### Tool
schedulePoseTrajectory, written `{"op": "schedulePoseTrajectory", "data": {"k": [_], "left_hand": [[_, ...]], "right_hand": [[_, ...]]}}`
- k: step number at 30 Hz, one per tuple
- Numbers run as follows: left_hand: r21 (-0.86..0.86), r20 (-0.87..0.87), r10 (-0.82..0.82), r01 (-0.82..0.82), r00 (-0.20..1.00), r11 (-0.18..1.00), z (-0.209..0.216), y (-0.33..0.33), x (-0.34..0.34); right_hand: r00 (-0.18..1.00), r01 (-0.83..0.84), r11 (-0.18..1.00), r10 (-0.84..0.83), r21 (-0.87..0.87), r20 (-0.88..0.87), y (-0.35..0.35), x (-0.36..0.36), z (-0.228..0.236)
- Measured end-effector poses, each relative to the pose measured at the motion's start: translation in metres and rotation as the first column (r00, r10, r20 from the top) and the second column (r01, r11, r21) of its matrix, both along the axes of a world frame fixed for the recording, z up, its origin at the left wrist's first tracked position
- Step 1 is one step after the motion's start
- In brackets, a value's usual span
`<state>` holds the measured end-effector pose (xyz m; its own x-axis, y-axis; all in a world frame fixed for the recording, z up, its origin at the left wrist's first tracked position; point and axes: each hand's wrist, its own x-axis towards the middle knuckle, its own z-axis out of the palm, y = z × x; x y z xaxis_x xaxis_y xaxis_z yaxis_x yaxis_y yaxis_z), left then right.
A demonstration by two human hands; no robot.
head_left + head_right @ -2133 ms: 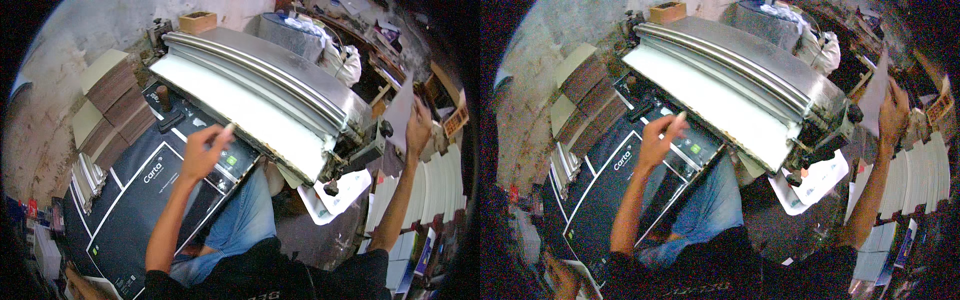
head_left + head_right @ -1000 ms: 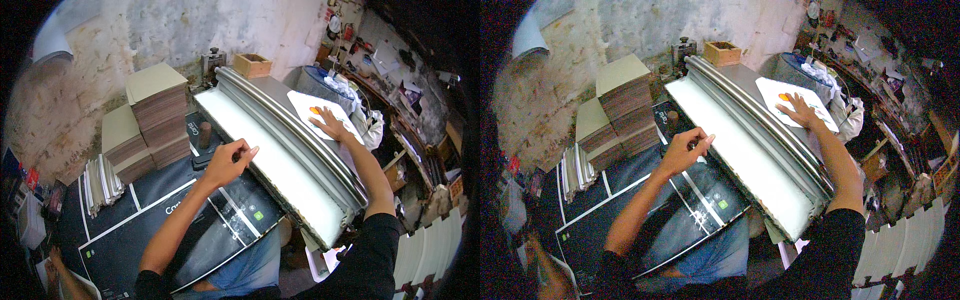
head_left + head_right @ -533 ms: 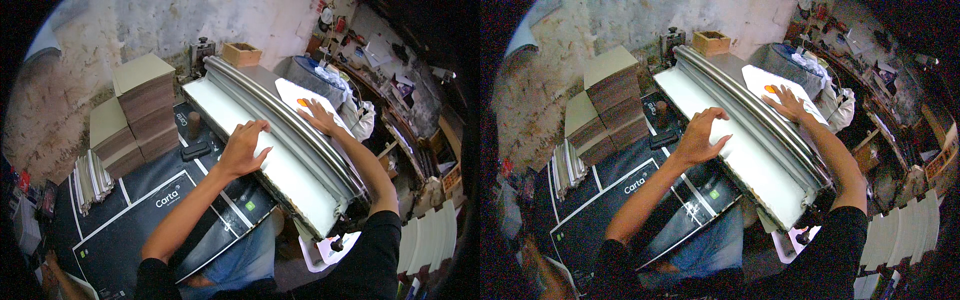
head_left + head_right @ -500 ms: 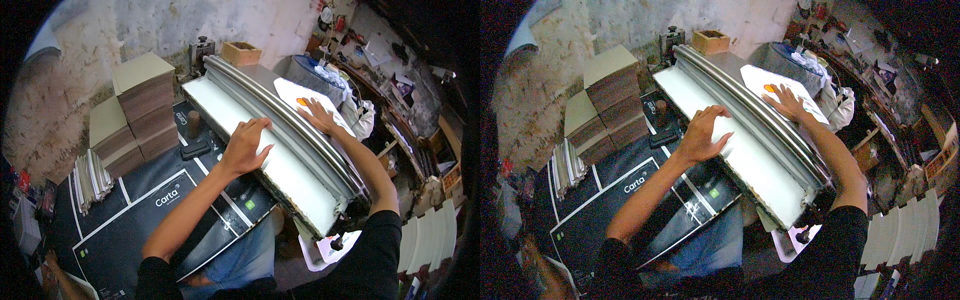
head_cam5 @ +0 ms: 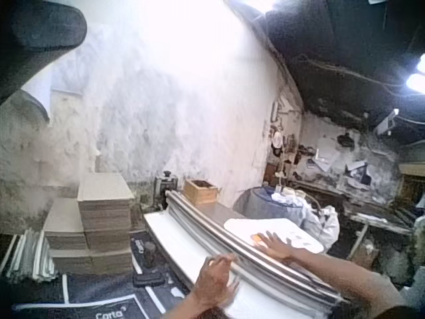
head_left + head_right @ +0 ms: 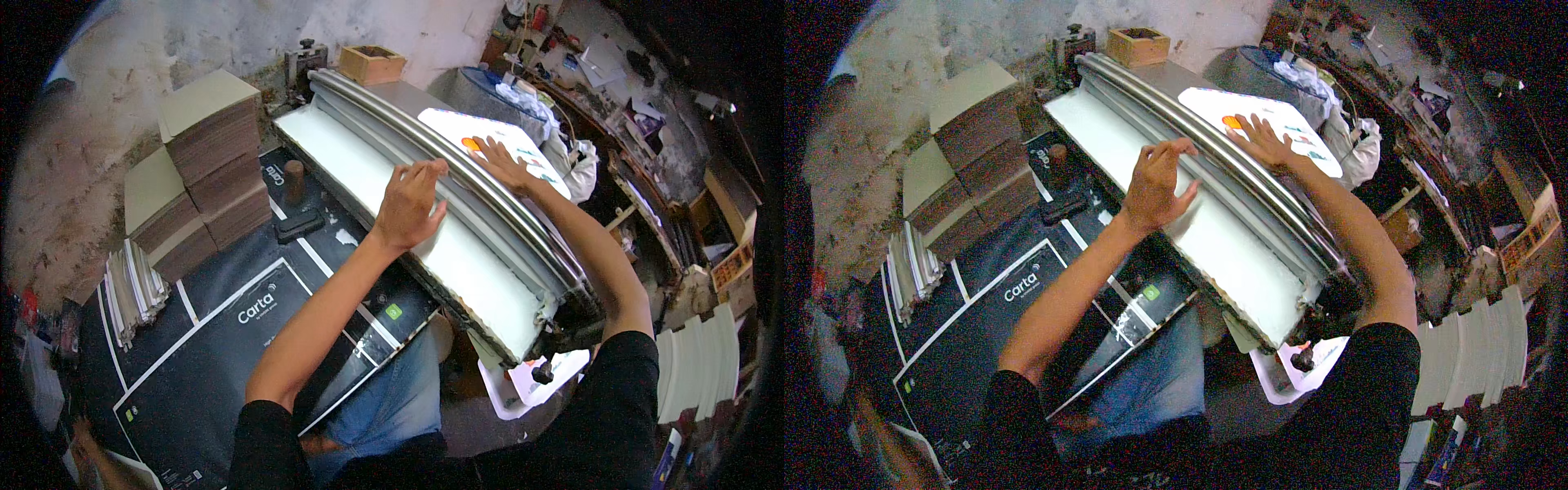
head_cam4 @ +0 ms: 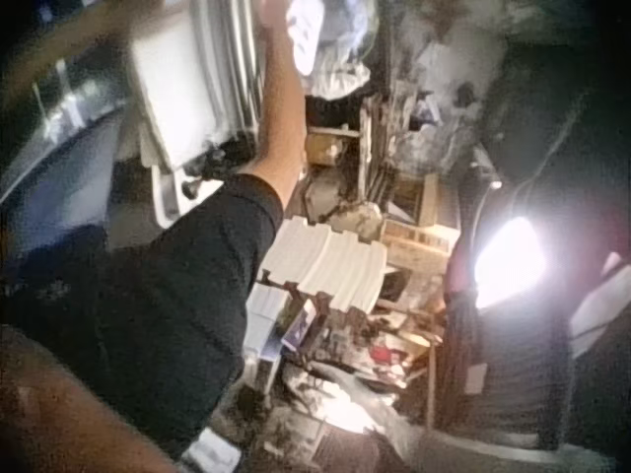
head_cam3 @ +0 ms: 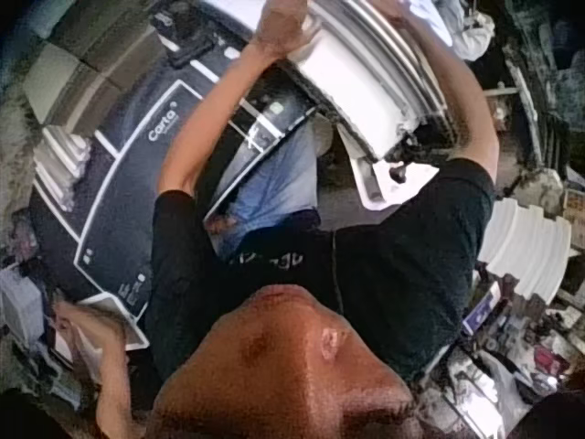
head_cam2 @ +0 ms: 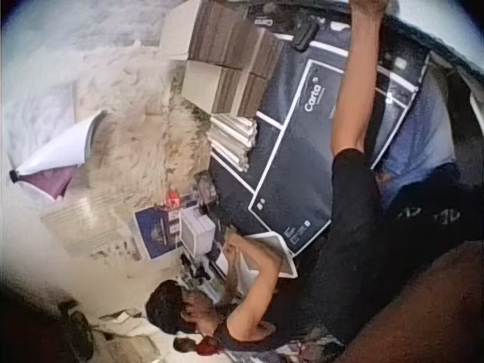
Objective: The person assembles book covers by applying glue to large white sheets using a roller machine, placing two gray cardboard panels onto the glued surface, and then applying a white spine strip between them.
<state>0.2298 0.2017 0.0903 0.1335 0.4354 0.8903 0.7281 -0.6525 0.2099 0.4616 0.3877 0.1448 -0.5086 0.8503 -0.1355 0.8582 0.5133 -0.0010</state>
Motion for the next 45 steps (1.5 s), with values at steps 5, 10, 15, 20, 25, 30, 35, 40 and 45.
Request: {"op": "schedulePoseTrajectory", "data": {"k": [5,10,15,20,25,30,35,40,45], "left_hand": [[0.035,-0.003,0.011,-0.010,1.000,0.999,-0.009,0.008,0.008],[0.096,-0.013,-0.006,0.007,1.000,0.995,-0.011,0.016,0.011],[0.150,-0.072,0.013,-0.002,0.997,0.989,-0.011,0.024,0.014],[0.225,-0.168,0.048,-0.010,0.985,0.974,-0.015,0.031,0.015],[0.241,-0.222,0.054,0.001,0.973,0.970,-0.014,0.026,0.004],[0.169,-0.208,-0.049,0.085,0.977,0.982,0.003,0.009,0.008],[0.179,-0.247,-0.017,0.063,0.969,0.982,0.026,-0.033,-0.026],[0.302,-0.177,0.037,0.018,0.983,0.953,0.056,-0.086,-0.086],[0.177,-0.117,0.136,-0.114,0.984,0.978,0.062,-0.132,-0.091]], "right_hand": [[0.996,0.039,0.999,-0.041,-0.036,-0.080,-0.001,-0.005,0.000],[0.996,0.071,0.996,-0.073,-0.053,-0.052,-0.004,-0.009,0.006],[0.997,0.058,0.996,-0.062,-0.065,-0.055,-0.007,-0.007,0.009],[0.996,0.068,0.994,-0.073,-0.081,-0.057,-0.008,-0.010,0.005],[0.992,0.012,0.986,-0.031,-0.164,-0.119,-0.012,-0.016,0.009],[0.918,-0.039,0.885,-0.151,-0.463,-0.366,0.000,0.012,0.020],[0.788,-0.133,0.879,-0.186,-0.457,-0.588,-0.065,-0.001,0.064],[0.804,-0.327,0.944,0.252,-0.047,-0.539,-0.136,-0.001,0.106],[0.797,-0.444,0.781,0.568,0.439,-0.204,-0.236,0.047,0.049]]}}
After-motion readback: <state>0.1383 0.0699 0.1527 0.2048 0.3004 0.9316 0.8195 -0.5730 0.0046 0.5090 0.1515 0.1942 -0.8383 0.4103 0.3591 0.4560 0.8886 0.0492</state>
